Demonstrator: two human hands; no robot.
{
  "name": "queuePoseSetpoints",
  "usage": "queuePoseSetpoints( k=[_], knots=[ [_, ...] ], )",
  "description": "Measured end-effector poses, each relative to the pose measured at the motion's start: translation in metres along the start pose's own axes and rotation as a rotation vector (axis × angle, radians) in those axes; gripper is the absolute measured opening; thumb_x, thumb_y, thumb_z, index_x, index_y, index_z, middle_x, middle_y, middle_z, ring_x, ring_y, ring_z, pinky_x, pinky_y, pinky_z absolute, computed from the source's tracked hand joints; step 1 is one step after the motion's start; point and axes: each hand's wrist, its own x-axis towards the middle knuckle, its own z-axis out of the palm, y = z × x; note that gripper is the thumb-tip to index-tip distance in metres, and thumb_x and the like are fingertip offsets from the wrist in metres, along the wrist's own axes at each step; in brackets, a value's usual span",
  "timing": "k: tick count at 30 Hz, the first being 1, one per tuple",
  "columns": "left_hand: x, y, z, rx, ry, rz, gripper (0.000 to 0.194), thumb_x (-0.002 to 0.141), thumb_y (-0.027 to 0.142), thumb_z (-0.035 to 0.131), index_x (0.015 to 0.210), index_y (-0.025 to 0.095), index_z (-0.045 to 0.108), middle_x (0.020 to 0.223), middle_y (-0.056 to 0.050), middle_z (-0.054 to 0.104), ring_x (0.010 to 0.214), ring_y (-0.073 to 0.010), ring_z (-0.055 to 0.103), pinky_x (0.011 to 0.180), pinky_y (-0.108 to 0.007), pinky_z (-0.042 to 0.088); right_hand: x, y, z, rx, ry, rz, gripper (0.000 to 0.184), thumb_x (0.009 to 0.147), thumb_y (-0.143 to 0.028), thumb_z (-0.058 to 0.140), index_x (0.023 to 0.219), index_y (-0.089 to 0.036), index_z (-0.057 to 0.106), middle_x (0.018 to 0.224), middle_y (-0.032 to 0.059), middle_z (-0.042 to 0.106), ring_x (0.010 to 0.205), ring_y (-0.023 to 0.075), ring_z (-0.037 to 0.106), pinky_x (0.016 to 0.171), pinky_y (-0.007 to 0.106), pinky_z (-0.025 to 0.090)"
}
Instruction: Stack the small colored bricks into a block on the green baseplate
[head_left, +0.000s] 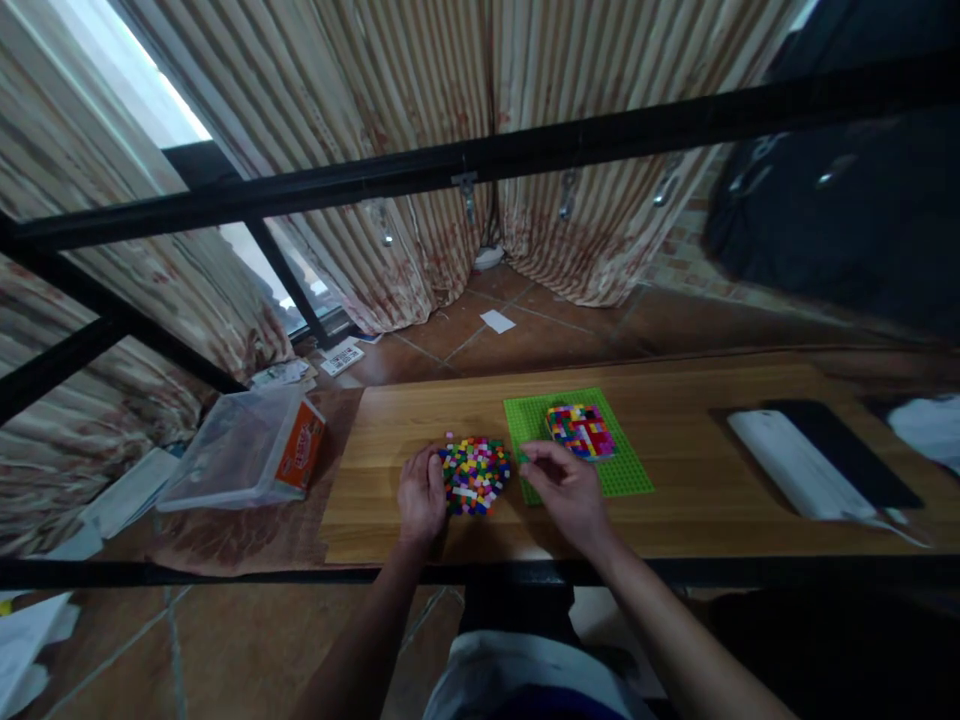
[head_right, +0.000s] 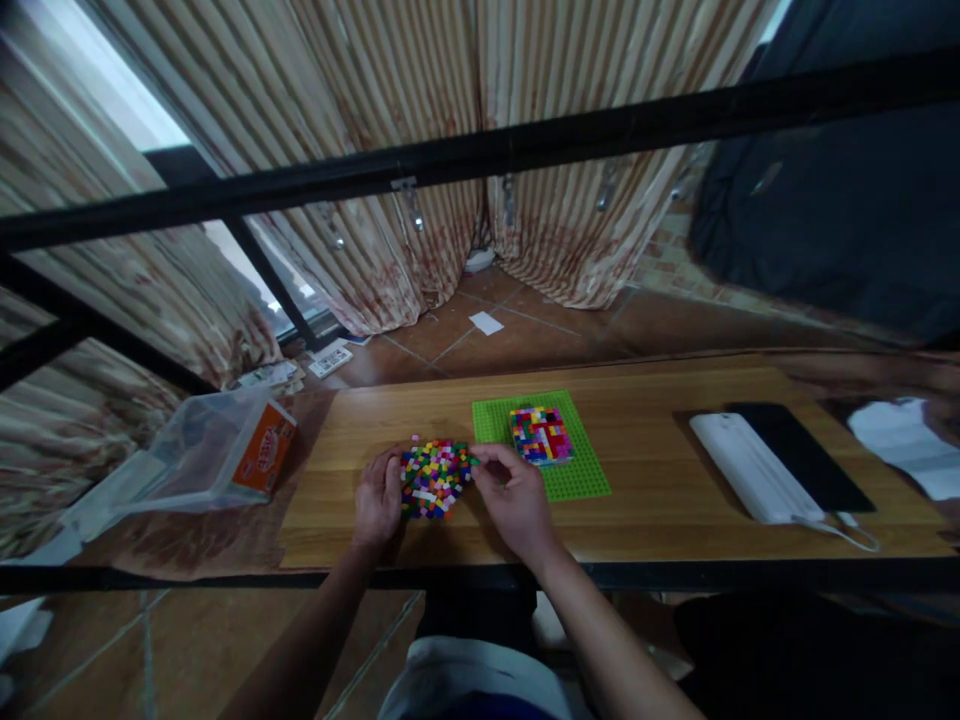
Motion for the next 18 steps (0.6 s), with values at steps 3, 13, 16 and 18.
queuePoseSetpoints(
  k=[3,13,16,18],
  knots=[
    [0.001,-0.001,-0.001,-0.001,-0.013,0.001,0.041,0.101,0.037,0.031,0.112,0.016,0.064,0.112,-0.013,0.069,0.109,-0.0255,0.062,0.1,-0.045,0.048,0.002,-0.005,-0.025,-0.13,0.006,-0.046,0.026,0.087,-0.033,0.058,0.108,-0.024,0.072,0.1,0.0063,0.071,0.089,0.0184,0.066,0.078,0.033,0.055],
    [0.003,-0.005,0.0,0.023,-0.011,0.008,0.04,0.099,0.038,0.032,0.11,0.016,0.065,0.109,-0.013,0.07,0.106,-0.027,0.063,0.097,-0.048,0.05,0.022,0.02,-0.084,-0.149,0.307,0.132,0.029,0.077,-0.04,0.066,0.093,-0.018,0.074,0.09,0.0088,0.076,0.079,0.0222,0.07,0.076,0.038,0.056],
    [0.003,-0.006,-0.002,0.029,-0.027,0.017,0.04,0.099,0.037,0.033,0.111,0.016,0.064,0.111,-0.014,0.069,0.108,-0.0275,0.062,0.098,-0.048,0.049,0.031,0.021,-0.088,-0.262,0.288,0.102,0.029,0.08,-0.039,0.062,0.095,-0.018,0.075,0.091,0.009,0.076,0.08,0.023,0.071,0.075,0.037,0.056],
    [0.003,-0.005,-0.003,0.026,-0.037,0.018,0.039,0.098,0.037,0.033,0.112,0.016,0.064,0.111,-0.014,0.069,0.108,-0.0274,0.063,0.098,-0.048,0.049,0.037,0.022,-0.087,-0.349,0.283,0.06,0.029,0.081,-0.037,0.059,0.096,-0.018,0.075,0.092,0.0094,0.077,0.079,0.0232,0.071,0.075,0.037,0.056]
  ],
)
